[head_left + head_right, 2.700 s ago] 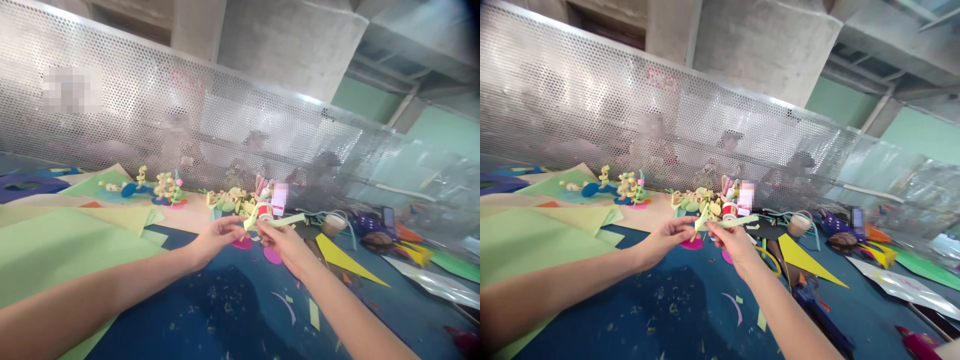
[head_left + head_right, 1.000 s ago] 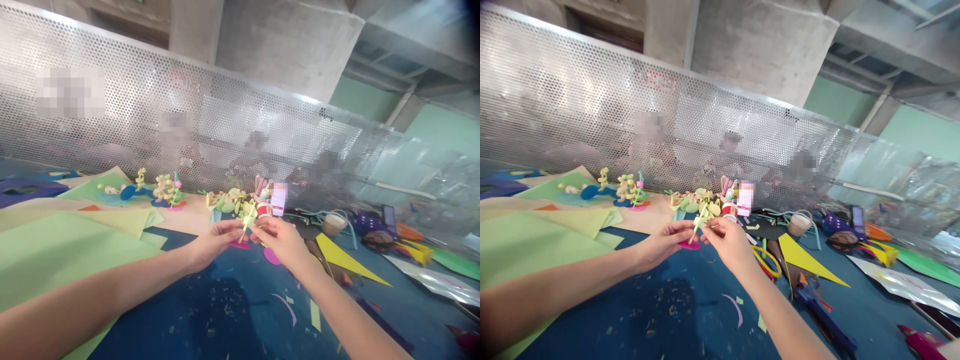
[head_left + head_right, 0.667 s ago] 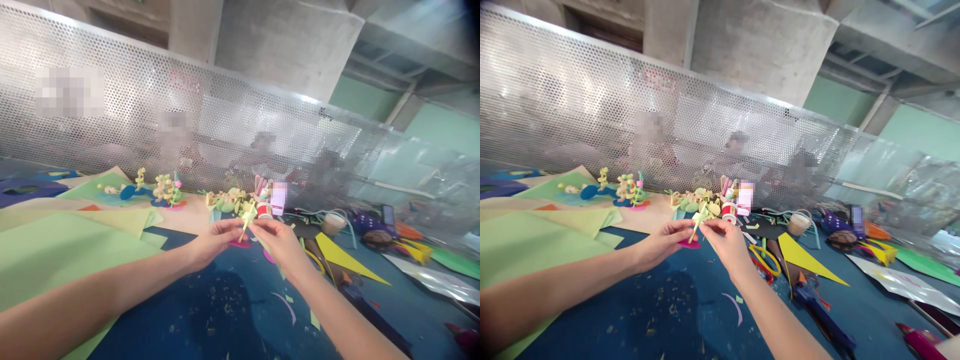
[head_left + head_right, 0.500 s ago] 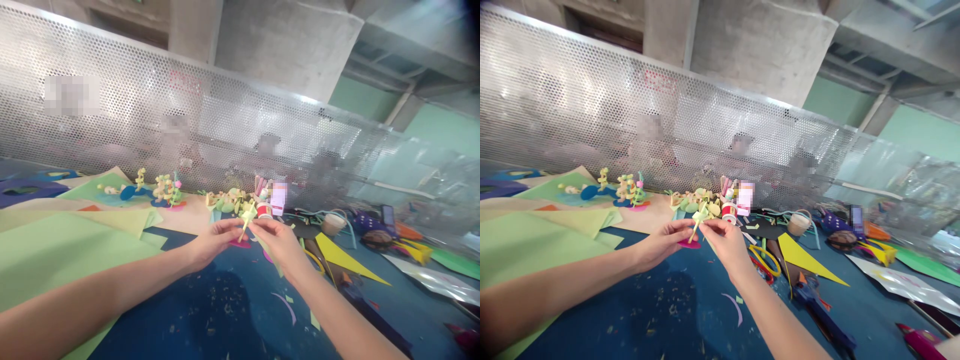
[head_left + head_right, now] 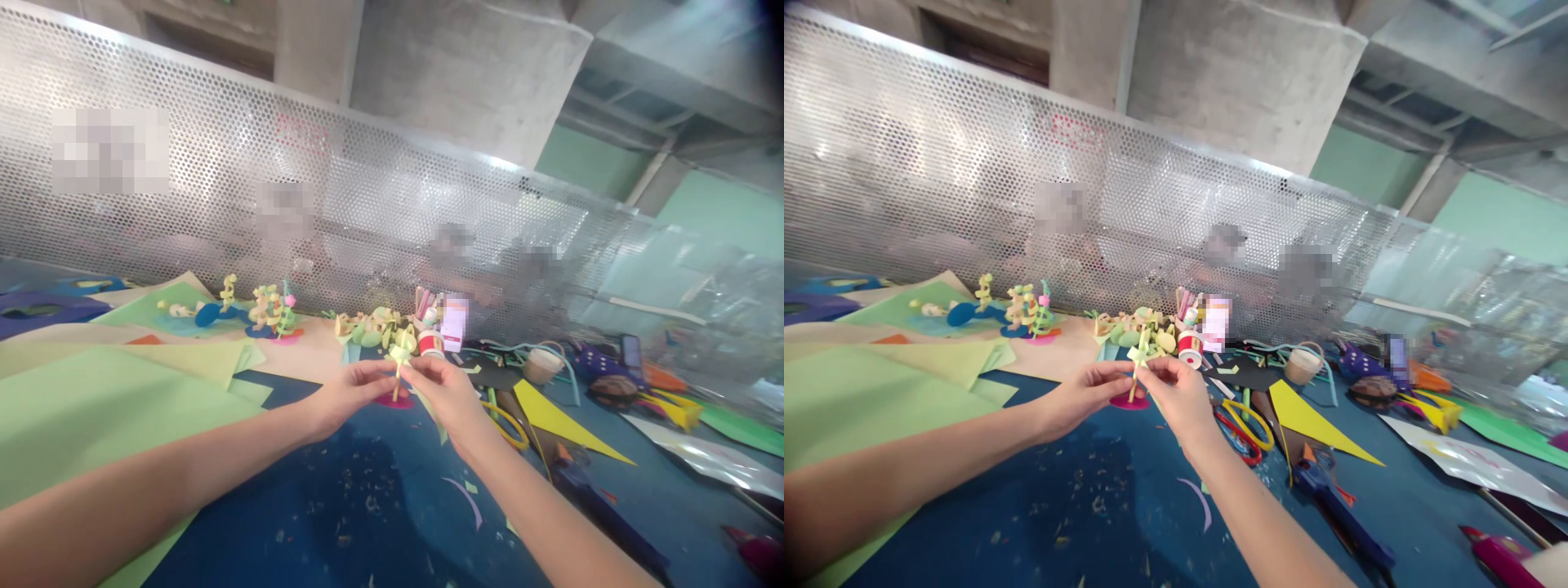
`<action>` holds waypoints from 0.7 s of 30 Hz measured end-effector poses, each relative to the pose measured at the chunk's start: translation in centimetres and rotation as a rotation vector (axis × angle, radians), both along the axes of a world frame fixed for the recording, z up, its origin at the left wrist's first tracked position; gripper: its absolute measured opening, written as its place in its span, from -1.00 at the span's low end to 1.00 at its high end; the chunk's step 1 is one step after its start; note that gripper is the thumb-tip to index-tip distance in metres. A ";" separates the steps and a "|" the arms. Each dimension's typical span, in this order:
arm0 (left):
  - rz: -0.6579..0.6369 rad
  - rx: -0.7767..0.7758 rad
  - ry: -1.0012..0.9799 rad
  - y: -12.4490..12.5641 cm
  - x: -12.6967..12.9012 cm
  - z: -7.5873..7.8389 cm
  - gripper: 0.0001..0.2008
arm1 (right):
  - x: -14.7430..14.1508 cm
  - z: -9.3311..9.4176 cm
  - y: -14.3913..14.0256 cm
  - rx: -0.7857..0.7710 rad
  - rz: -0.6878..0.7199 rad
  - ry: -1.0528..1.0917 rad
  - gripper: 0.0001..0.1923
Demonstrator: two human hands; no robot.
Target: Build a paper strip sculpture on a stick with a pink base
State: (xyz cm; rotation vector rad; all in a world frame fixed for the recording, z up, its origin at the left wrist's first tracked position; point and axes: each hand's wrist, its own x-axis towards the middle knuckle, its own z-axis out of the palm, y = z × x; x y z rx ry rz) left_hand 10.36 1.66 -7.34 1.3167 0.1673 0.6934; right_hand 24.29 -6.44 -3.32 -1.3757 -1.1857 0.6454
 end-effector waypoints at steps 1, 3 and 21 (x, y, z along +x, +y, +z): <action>0.012 0.017 0.009 0.1 0.0 0.0 -0.71 | -0.1 0.0 0.0 0.003 -0.006 -0.004 -0.75; 0.050 0.016 0.023 0.2 0.1 0.1 -0.72 | -0.1 0.0 0.1 0.008 -0.010 -0.016 -0.76; 0.067 -0.179 -0.045 0.0 -0.1 1.2 -0.68 | 0.1 0.0 0.0 0.004 0.050 0.028 -0.68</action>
